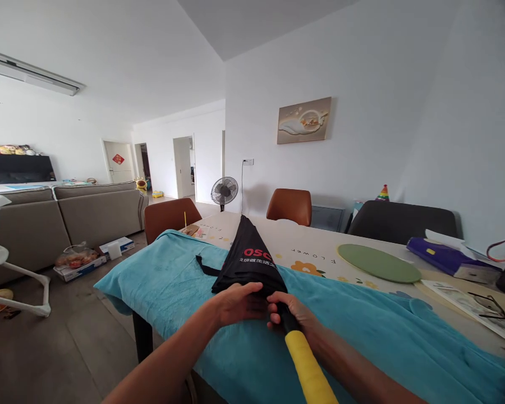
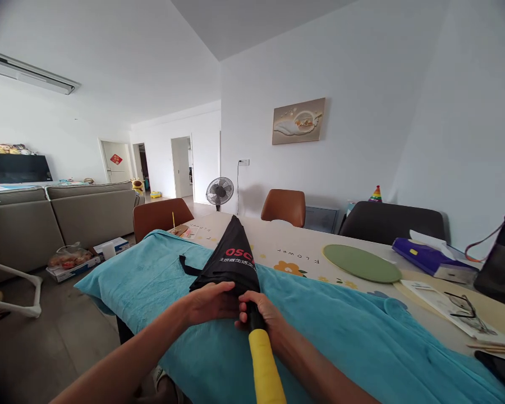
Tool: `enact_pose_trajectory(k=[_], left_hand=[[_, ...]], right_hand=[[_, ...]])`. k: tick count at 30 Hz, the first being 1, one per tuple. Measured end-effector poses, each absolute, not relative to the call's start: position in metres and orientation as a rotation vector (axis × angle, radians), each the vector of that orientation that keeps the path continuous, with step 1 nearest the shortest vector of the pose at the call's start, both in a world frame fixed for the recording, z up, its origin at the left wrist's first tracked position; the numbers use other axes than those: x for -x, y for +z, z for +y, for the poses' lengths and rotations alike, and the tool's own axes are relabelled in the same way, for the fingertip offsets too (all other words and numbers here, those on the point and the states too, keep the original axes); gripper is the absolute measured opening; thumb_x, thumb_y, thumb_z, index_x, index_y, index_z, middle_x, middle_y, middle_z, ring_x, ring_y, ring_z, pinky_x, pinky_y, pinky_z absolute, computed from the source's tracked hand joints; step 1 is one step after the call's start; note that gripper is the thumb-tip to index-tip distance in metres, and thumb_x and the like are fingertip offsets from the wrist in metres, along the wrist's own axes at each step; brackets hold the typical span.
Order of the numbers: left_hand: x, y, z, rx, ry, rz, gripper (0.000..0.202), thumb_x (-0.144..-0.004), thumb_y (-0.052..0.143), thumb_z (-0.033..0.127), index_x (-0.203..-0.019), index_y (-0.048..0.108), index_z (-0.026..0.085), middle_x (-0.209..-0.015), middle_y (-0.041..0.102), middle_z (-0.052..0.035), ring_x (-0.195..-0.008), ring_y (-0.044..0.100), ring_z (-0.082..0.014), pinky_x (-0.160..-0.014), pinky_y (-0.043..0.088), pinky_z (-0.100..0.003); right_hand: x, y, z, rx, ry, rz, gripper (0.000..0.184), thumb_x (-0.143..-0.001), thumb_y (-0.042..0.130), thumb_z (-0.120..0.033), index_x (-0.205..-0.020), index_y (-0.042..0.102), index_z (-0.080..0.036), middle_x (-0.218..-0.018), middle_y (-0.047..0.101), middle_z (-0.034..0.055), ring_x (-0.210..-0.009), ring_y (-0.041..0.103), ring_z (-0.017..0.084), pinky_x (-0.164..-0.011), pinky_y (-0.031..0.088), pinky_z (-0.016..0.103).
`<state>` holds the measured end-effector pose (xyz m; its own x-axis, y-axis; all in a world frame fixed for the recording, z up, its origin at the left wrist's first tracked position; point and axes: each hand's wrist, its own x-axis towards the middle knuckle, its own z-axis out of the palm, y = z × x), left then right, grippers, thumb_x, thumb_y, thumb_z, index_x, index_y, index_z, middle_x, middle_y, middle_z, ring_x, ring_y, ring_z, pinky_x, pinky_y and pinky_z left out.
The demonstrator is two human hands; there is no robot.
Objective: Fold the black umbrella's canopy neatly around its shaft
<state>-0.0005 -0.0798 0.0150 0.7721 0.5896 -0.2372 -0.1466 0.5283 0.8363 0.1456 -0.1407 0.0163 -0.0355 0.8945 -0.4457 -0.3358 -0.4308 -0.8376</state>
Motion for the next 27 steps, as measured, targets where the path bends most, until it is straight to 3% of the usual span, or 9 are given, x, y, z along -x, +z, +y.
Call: enact_pose_trajectory(k=[3,7,9,13,19,27], left_hand=[[0.034,0.021,-0.073,-1.029,0.501,0.791,0.038,-0.069,0.066,0.042,-0.09,0.062,0.011,-0.09,0.066,-0.0112,-0.079,0.064,-0.0207,-0.075,0.048,-0.033],[0.064,0.032,-0.052,-1.173,0.94,1.232,0.018,-0.066,0.061,0.031,-0.066,0.055,0.014,-0.055,0.055,0.0013,-0.047,0.05,-0.0102,-0.051,0.041,-0.025],[0.068,0.039,-0.042,-1.209,1.152,1.313,0.013,-0.066,0.056,0.027,-0.063,0.052,0.016,-0.052,0.05,0.0034,-0.044,0.045,-0.0082,-0.049,0.039,-0.023],[0.059,0.042,-0.026,-1.315,1.29,1.372,0.011,-0.066,0.052,0.021,-0.074,0.056,0.015,-0.065,0.057,0.0003,-0.057,0.052,-0.0103,-0.056,0.042,-0.023],[0.036,0.021,-0.008,-1.684,1.127,1.494,0.025,-0.069,0.053,0.024,-0.09,0.061,0.014,-0.093,0.065,-0.0077,-0.089,0.059,-0.02,-0.076,0.042,-0.029],[0.015,-0.002,0.012,-1.98,0.771,1.573,0.044,-0.076,0.048,0.023,-0.118,0.054,0.009,-0.118,0.059,-0.0141,-0.108,0.054,-0.0232,-0.089,0.039,-0.029]], right_hand=[[-0.151,0.02,-0.141,1.248,1.67,-0.445,0.014,-0.074,0.053,-0.016,-0.062,0.047,-0.015,-0.05,0.048,-0.0044,-0.038,0.045,0.006,-0.048,0.051,0.025],[-0.14,0.027,-0.141,1.176,1.677,-0.381,0.011,-0.072,0.054,-0.013,-0.063,0.049,-0.013,-0.052,0.051,-0.0035,-0.039,0.046,0.006,-0.047,0.05,0.025],[-0.132,0.026,-0.139,1.13,1.698,-0.358,0.011,-0.071,0.054,-0.013,-0.062,0.048,-0.013,-0.051,0.051,-0.0035,-0.038,0.046,0.006,-0.047,0.049,0.026],[-0.128,0.011,-0.134,1.041,1.746,-0.331,0.011,-0.072,0.054,-0.014,-0.062,0.048,-0.013,-0.05,0.05,-0.0042,-0.038,0.046,0.006,-0.047,0.049,0.027],[-0.142,-0.008,-0.13,0.882,1.813,-0.272,0.015,-0.076,0.052,-0.019,-0.063,0.045,-0.014,-0.046,0.044,-0.0069,-0.034,0.04,0.004,-0.048,0.048,0.025],[-0.141,-0.003,-0.131,0.78,1.874,-0.212,0.015,-0.08,0.046,-0.02,-0.066,0.045,-0.015,-0.045,0.043,-0.0073,-0.033,0.039,0.005,-0.048,0.049,0.025]])
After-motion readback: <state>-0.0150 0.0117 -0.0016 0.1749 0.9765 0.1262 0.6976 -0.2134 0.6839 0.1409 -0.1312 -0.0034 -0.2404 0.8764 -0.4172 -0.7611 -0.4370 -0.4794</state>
